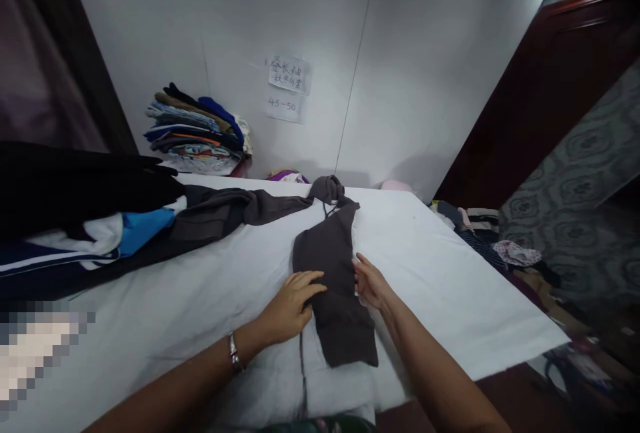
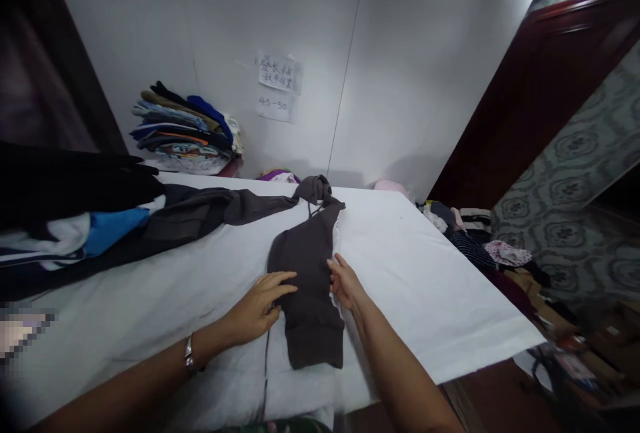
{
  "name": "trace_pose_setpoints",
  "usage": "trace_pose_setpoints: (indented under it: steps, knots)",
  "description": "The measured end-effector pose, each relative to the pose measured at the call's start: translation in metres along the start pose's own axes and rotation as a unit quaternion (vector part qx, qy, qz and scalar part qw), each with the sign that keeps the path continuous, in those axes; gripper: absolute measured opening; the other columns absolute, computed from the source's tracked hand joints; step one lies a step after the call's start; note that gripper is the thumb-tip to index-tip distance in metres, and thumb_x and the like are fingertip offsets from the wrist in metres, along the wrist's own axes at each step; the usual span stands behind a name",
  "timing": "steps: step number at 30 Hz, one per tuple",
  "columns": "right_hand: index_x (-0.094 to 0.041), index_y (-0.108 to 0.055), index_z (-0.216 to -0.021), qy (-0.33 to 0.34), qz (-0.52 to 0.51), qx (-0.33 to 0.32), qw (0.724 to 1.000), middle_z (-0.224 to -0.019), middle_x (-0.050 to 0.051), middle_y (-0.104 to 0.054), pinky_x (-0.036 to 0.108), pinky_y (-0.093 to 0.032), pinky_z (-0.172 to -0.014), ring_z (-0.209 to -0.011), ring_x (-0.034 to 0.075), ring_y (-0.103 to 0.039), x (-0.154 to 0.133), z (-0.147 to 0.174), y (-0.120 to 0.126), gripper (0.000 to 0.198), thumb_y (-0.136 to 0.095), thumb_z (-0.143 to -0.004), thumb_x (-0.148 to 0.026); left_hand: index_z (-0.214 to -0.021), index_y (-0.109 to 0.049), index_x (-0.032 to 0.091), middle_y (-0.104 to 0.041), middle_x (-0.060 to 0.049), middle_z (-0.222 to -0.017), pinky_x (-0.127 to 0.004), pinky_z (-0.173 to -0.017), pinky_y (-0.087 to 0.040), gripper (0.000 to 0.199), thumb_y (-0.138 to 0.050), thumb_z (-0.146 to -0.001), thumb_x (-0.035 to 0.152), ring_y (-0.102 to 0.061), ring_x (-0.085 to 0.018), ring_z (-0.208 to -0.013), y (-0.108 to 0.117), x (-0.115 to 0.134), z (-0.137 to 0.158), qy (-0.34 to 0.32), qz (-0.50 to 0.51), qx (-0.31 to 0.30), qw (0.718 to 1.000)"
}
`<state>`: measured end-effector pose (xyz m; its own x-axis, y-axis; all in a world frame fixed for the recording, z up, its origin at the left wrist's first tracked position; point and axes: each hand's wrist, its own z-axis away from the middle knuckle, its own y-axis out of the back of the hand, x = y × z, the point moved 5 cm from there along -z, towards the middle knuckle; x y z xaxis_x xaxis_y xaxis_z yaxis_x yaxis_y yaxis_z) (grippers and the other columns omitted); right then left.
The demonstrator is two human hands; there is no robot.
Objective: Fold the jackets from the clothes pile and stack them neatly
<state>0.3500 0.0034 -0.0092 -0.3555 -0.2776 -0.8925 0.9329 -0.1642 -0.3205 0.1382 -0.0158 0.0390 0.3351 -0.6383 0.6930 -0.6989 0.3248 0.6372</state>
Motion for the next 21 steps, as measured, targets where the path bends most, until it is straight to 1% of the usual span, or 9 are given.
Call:
trace_pose_setpoints:
  steps: [2, 3, 5, 7, 10, 14, 16, 18, 21]
  knots:
    - [-0.025, -0.027, -0.144, 0.02, 0.049, 0.022, 0.998, -0.075, -0.004, -0.06, 0.017, -0.036, -0.04, -0.052, 0.009, -0.051, -0.002, 0.007, 0.001, 0.086, -0.071, -0.071, -0.032, -0.107, -0.066, 0.026, -0.06, -0.01, -0.121, -0.048, -0.099, -0.038, 0.038, -0.052, -0.074, 0.012, -0.052, -0.027, -0.115, 0.002, 0.005, 0.011, 0.021, -0.031, 0.06, 0.997]
    - [-0.025, -0.025, -0.145, 0.028, 0.075, 0.019, 0.997, -0.077, -0.003, -0.061, 0.016, -0.034, -0.039, -0.053, 0.009, -0.052, -0.003, 0.01, -0.001, 0.091, -0.073, -0.068, -0.029, -0.105, -0.065, 0.024, -0.062, -0.01, -0.114, -0.046, -0.094, -0.041, 0.031, -0.052, -0.077, 0.016, -0.054, -0.027, -0.109, 0.001, 0.01, 0.016, 0.021, -0.046, 0.066, 0.997]
    - [-0.025, -0.023, -0.147, 0.039, 0.111, -0.003, 0.993, -0.085, 0.0, -0.065, 0.017, -0.039, -0.041, -0.06, 0.011, -0.058, -0.005, 0.018, -0.005, 0.097, -0.074, -0.065, -0.025, -0.1, -0.064, 0.023, -0.062, -0.009, -0.103, -0.042, -0.086, -0.043, 0.022, -0.054, -0.081, 0.023, -0.056, -0.025, -0.098, -0.008, 0.022, 0.026, 0.008, -0.066, 0.045, 0.997]
    - [-0.026, -0.021, -0.147, 0.031, 0.117, -0.029, 0.992, -0.093, 0.001, -0.067, 0.022, -0.049, -0.051, -0.07, 0.015, -0.063, -0.004, 0.026, -0.008, 0.099, -0.074, -0.064, -0.024, -0.094, -0.062, 0.022, -0.061, -0.007, -0.097, -0.038, -0.078, -0.043, 0.016, -0.056, -0.082, 0.029, -0.056, -0.023, -0.089, -0.017, 0.03, 0.035, 0.011, -0.07, 0.017, 0.997]
    - [-0.026, -0.018, -0.148, 0.006, 0.116, -0.057, 0.992, -0.097, 0.002, -0.068, 0.029, -0.055, -0.065, -0.078, 0.018, -0.067, 0.001, 0.04, -0.01, 0.101, -0.075, -0.065, -0.026, -0.089, -0.059, 0.022, -0.061, -0.005, -0.092, -0.033, -0.07, -0.041, 0.014, -0.056, -0.083, 0.035, -0.056, -0.02, -0.08, -0.023, 0.03, 0.045, 0.081, -0.067, 0.014, 0.994]
    - [-0.027, -0.02, -0.148, -0.01, 0.156, -0.073, 0.985, -0.093, 0.001, -0.068, 0.031, -0.056, -0.066, -0.075, 0.017, -0.067, 0.007, 0.055, -0.009, 0.099, -0.076, -0.067, -0.031, -0.083, -0.058, 0.023, -0.061, -0.002, -0.086, -0.031, -0.066, -0.037, 0.019, -0.057, -0.082, 0.043, -0.055, -0.019, -0.071, -0.024, 0.023, 0.048, 0.172, -0.053, 0.034, 0.983]
    - [-0.025, -0.025, -0.146, -0.005, 0.14, -0.07, 0.988, -0.087, 0.0, -0.068, 0.031, -0.055, -0.067, -0.072, 0.017, -0.066, 0.005, 0.06, -0.011, 0.095, -0.076, -0.066, -0.032, -0.082, -0.058, 0.024, -0.06, -0.001, -0.079, -0.031, -0.063, -0.035, 0.023, -0.057, -0.081, 0.047, -0.053, -0.018, -0.066, -0.026, 0.022, 0.046, 0.203, -0.014, 0.043, 0.978]
    - [-0.024, -0.03, -0.144, 0.005, 0.097, -0.067, 0.993, -0.085, 0.0, -0.069, 0.032, -0.054, -0.071, -0.074, 0.018, -0.067, 0.002, 0.064, -0.015, 0.092, -0.076, -0.065, -0.031, -0.083, -0.057, 0.024, -0.056, 0.001, -0.067, -0.029, -0.058, -0.033, 0.027, -0.056, -0.081, 0.051, -0.05, -0.017, -0.059, -0.031, 0.02, 0.044, 0.239, 0.054, 0.046, 0.969]
    - [-0.023, -0.033, -0.143, 0.015, 0.037, -0.08, 0.996, -0.088, 0.001, -0.071, 0.032, -0.053, -0.075, -0.079, 0.019, -0.068, -0.002, 0.069, -0.025, 0.09, -0.076, -0.064, -0.03, -0.082, -0.051, 0.022, -0.049, 0.005, -0.06, -0.027, -0.053, -0.031, 0.03, -0.058, -0.079, 0.052, -0.047, -0.014, -0.054, -0.041, 0.019, 0.04, 0.278, 0.207, 0.057, 0.936]
